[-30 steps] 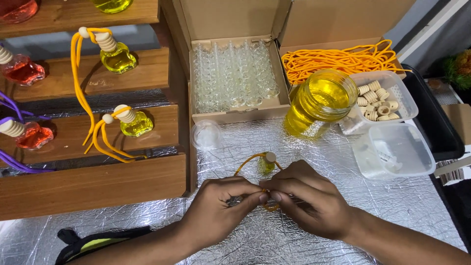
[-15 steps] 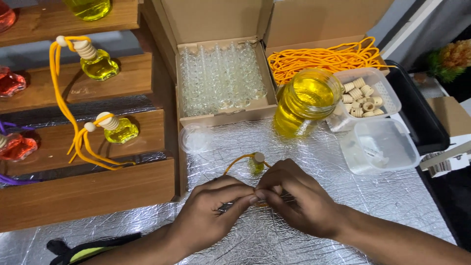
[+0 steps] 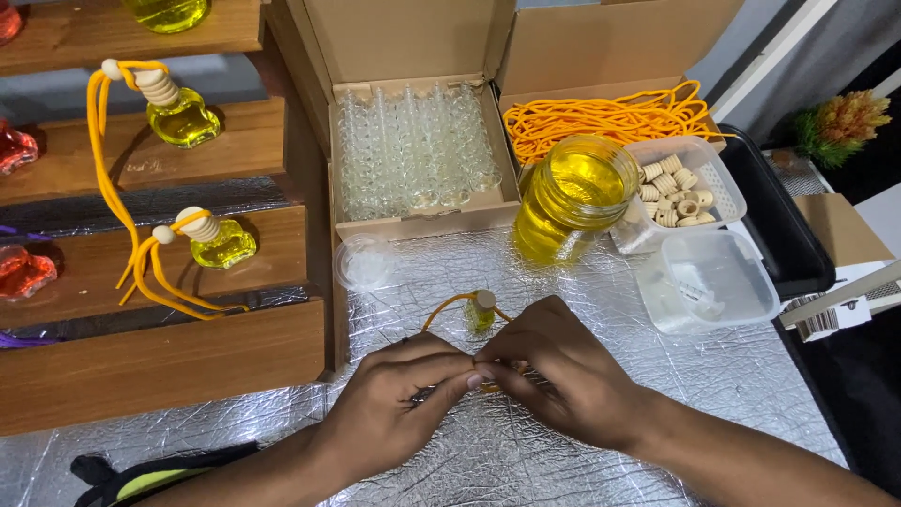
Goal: Assembling small perfume bottles by threading a cord through a wooden cap and attaching it to the bottle.
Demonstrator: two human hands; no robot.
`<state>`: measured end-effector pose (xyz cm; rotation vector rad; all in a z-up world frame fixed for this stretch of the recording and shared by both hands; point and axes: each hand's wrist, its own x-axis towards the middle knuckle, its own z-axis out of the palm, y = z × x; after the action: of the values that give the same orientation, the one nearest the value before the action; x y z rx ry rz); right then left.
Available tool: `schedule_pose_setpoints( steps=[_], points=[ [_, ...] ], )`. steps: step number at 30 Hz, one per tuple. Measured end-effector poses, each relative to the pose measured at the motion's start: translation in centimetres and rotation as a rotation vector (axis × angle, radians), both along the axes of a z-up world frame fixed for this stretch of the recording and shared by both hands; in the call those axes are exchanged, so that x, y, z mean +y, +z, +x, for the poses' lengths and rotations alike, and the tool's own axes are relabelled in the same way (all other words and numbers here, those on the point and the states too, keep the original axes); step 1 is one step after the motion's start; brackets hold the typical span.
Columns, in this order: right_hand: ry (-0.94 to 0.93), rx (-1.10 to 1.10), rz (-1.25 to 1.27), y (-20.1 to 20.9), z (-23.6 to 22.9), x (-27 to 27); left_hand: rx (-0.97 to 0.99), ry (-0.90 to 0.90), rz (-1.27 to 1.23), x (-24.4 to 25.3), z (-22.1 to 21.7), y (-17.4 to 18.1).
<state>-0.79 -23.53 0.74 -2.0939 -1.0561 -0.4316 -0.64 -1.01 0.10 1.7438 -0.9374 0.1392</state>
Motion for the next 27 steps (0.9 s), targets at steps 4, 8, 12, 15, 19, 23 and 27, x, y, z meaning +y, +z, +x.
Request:
schedule_pose_setpoints(
  steps=[4,8,12,15,19,23,27],
  points=[
    [-0.016,0.057,-0.076,0.5,0.1,-0.3,0.019,0.027,-0.022,0.0,0.0,-0.2],
    [-0.059,-0.228,-0.100,2.1,0.4,-1.2,0.049,0.066,-0.007,0.2,0.1,0.0],
    [-0.256,-0.371,-0.156,5.9,0.5,-3.2,0.007,0.072,-0.008,0.3,0.1,-0.3],
    [-0.456,-0.494,-0.121,9.1,-0.7,-6.1,-0.031,0.052,-0.032,0.2,0.1,0.0],
    [-0.613,-0.409,-0.144,11.0,0.5,-9.6,-0.044,0.037,-0.033,0.1,0.0,0.2],
    [-0.936,0.150,-0.495,13.2,3.8,-8.7,-0.026,0.041,-0.030,0.1,-0.1,-0.1],
    [-1.056,0.788,-0.822,14.2,6.9,-5.9,0.121,0.076,-0.049,0.1,-0.3,0.2]
  ],
)
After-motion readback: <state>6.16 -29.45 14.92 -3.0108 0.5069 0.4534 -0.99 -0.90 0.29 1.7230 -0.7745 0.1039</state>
